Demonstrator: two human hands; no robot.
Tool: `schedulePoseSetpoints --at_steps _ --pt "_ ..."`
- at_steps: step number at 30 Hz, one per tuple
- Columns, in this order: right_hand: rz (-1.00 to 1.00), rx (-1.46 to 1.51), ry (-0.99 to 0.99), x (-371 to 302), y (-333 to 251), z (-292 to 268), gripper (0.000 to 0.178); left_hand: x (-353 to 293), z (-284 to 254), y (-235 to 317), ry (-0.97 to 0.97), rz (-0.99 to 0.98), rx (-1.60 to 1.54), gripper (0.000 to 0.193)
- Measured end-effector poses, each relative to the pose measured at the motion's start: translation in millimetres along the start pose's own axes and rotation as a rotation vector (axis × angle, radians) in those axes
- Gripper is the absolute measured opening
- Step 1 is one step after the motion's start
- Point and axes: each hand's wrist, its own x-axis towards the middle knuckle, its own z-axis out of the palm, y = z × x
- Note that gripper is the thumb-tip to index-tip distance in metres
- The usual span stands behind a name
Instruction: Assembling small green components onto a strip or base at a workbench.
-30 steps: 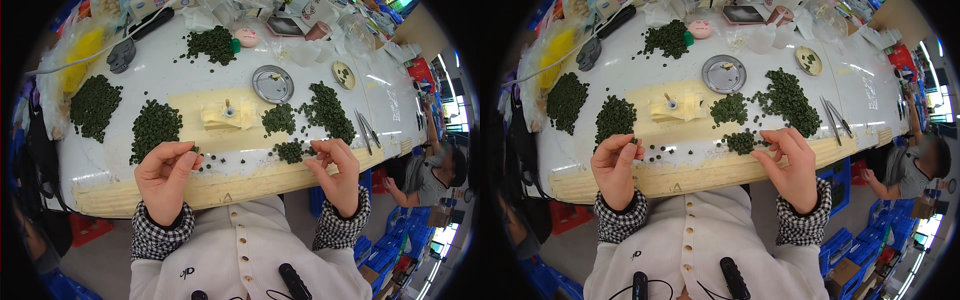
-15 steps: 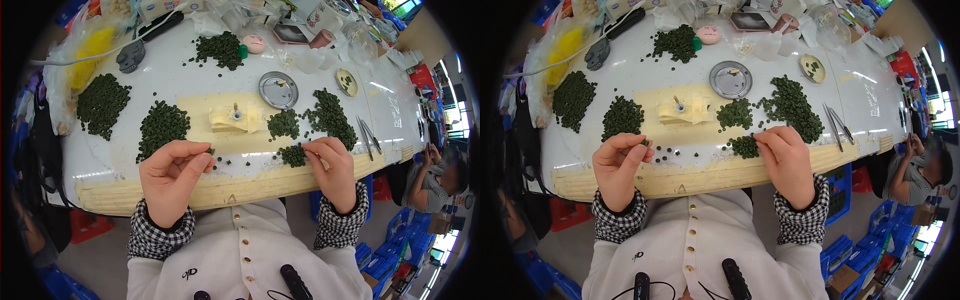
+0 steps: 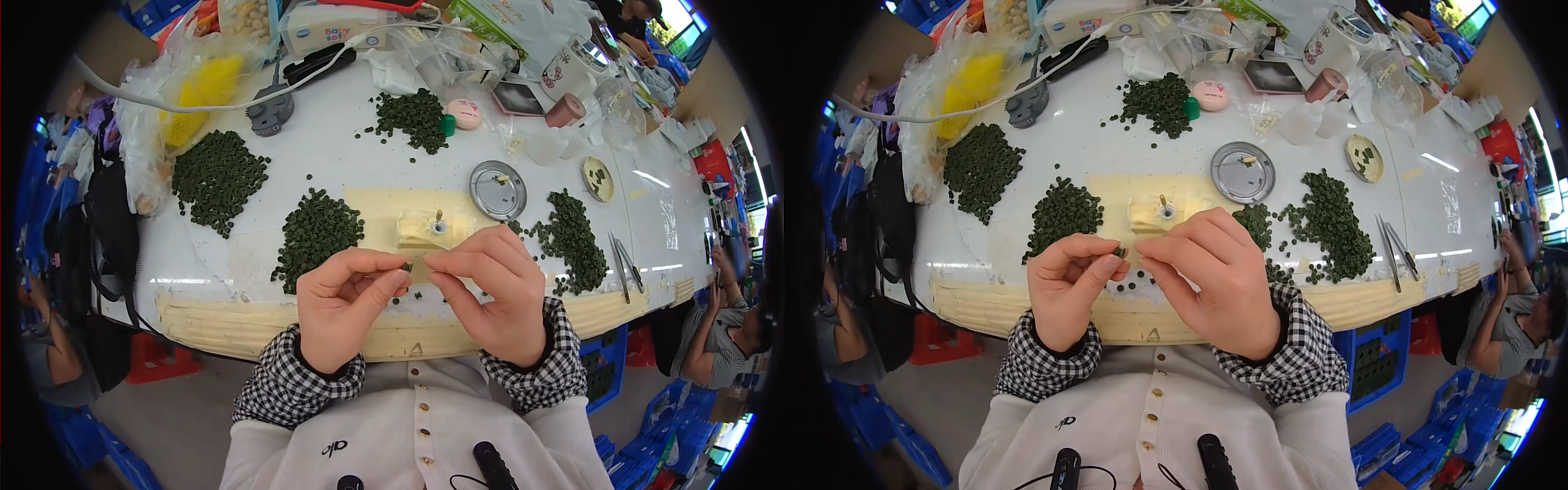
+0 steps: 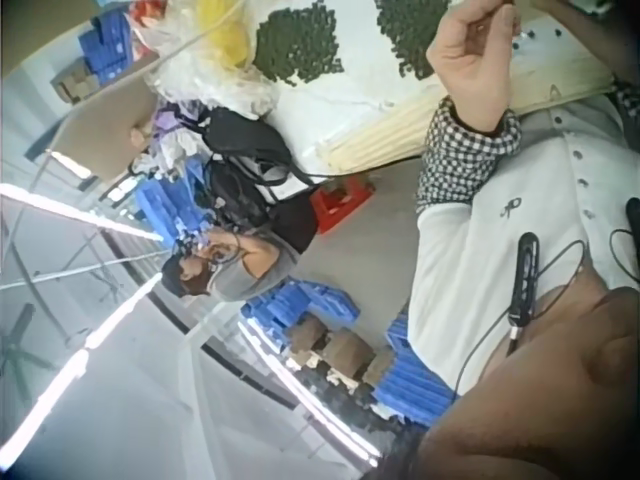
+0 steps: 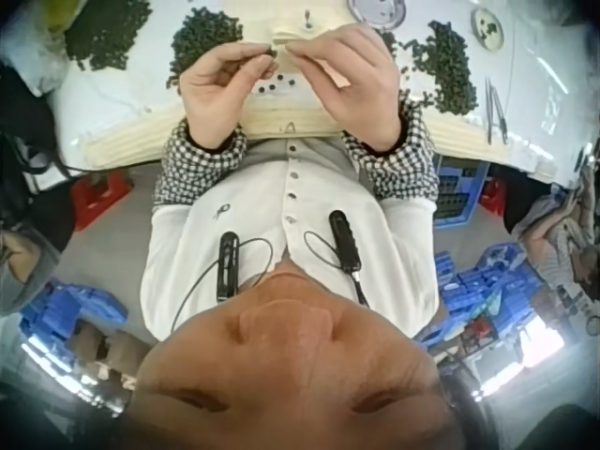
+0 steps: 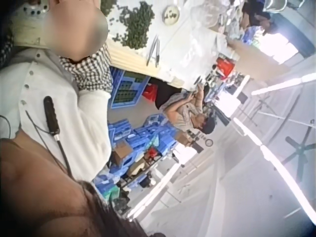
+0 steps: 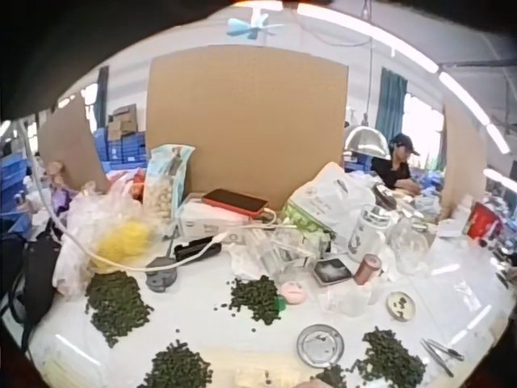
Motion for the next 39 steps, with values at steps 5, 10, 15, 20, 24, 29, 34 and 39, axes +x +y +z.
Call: schedulePoseSetpoints --at_steps 5,10,15,20,24,29,34,39 --pt "0.000 0.035 -0.003 0.3 0.8 1.0 0.021 -1.5 -1.1 -2.0 -0.012 0.019 0.028 0.019" --pt "-0.003 0.058 -0.017 0.6 1.5 3.0 0.021 -1.1 -0.7 -3.2 -0.016 0.025 0.064 0.018" --pt "0.007 0.071 -0.017 -0.4 1.3 5.3 0.022 -1.1 -0.8 -3.0 -0.020 0.021 0.058 0.020" --pt "0.009 0.064 -0.022 0.2 -1.5 4.0 0.021 -2.0 -1.3 -1.8 -0.025 0.032 0.076 0.020" --pt "0.038 -0.091 0.062 7.1 3.7 -3.7 0.021 -0.1 0.2 -1.8 -0.001 0.022 0.085 0.019" --pt "0.060 -0.304 0.005 22.8 22.3 -7.5 0.015 -0.9 -1.2 -1.4 0.014 0.020 0.107 0.018" --pt "0.110 -0.232 -0.040 22.3 31.9 2.2 0.013 0.7 -1.1 -1.4 0.008 0.033 0.137 0.018" --pt "0.065 -0.196 0.069 22.3 21.8 -6.7 0.012 0.4 -0.8 -2.1 0.010 0.035 0.124 0.018"
